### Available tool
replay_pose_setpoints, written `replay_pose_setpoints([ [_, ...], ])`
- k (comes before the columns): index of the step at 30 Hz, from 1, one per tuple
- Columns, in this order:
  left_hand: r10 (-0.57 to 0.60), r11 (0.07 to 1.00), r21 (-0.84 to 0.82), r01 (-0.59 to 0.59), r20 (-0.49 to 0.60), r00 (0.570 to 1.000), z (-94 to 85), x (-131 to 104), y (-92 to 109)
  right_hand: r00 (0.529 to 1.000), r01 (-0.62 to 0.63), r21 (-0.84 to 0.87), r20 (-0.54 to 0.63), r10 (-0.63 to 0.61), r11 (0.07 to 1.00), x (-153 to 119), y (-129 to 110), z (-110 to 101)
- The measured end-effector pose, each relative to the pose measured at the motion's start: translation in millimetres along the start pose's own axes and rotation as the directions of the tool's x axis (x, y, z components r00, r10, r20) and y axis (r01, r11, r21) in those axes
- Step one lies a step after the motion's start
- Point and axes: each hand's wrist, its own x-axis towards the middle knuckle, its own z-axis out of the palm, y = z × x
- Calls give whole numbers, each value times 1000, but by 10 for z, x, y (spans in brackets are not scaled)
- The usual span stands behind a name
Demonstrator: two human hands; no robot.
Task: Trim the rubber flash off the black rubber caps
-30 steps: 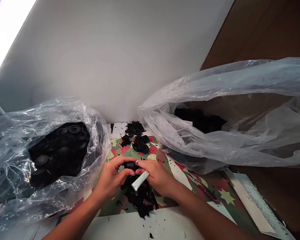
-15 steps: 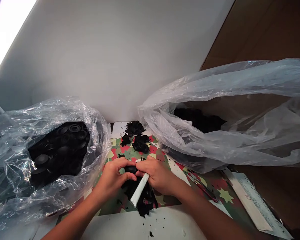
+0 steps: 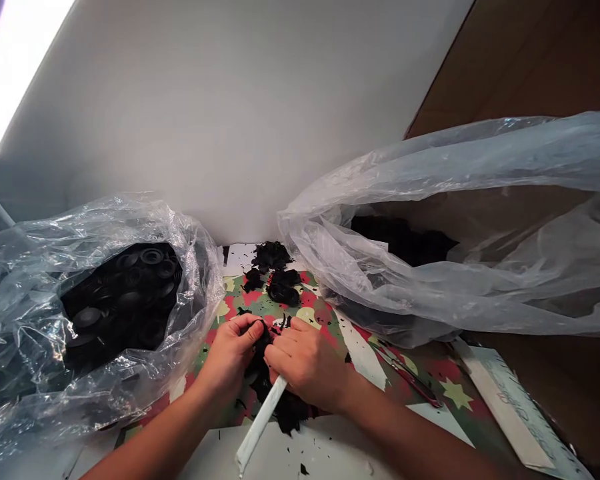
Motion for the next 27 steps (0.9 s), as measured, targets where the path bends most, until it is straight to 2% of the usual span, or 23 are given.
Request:
replay_pose_setpoints([
  [4,142,983,-94,-156,-137,980,-82,89,85,999,33,101,-18,-31,994,-5,-100,23],
  [6,191,971,-111,-210,-163,968,-122,118,140,1000,-19,129,3,18,991,-32,-94,53],
  [9,205,968,-127,-218,-106,973,-137,104,183,983,-145,148,131,126,978,-95,35,60],
  [11,223,965,-126,-230,-67,972,-129,74,179,949,-238,161,249,194,958,-129,149,27],
  [13,247,963,-105,-248,-29,969,-123,48,158,904,-375,217,301,304,901,-131,227,-23],
  [16,274,959,-80,-271,28,961,-123,30,118,808,-589,403,306,503,701,-68,231,-90],
  [18,280,959,-73,-275,64,958,-127,28,89,717,-684,508,339,609,523,-9,182,-118],
  [20,288,957,-50,-285,92,953,-133,30,61,616,-747,579,420,666,326,35,125,-130],
  [22,299,954,2,-301,116,947,-140,34,34,527,-764,636,521,672,106,55,79,-131],
  [24,311,945,70,-321,123,942,-142,34,14,469,-737,671,597,651,-84,57,48,-123],
  [27,319,934,128,-334,121,940,-126,22,-3,418,-671,697,639,646,-254,54,24,-105],
])
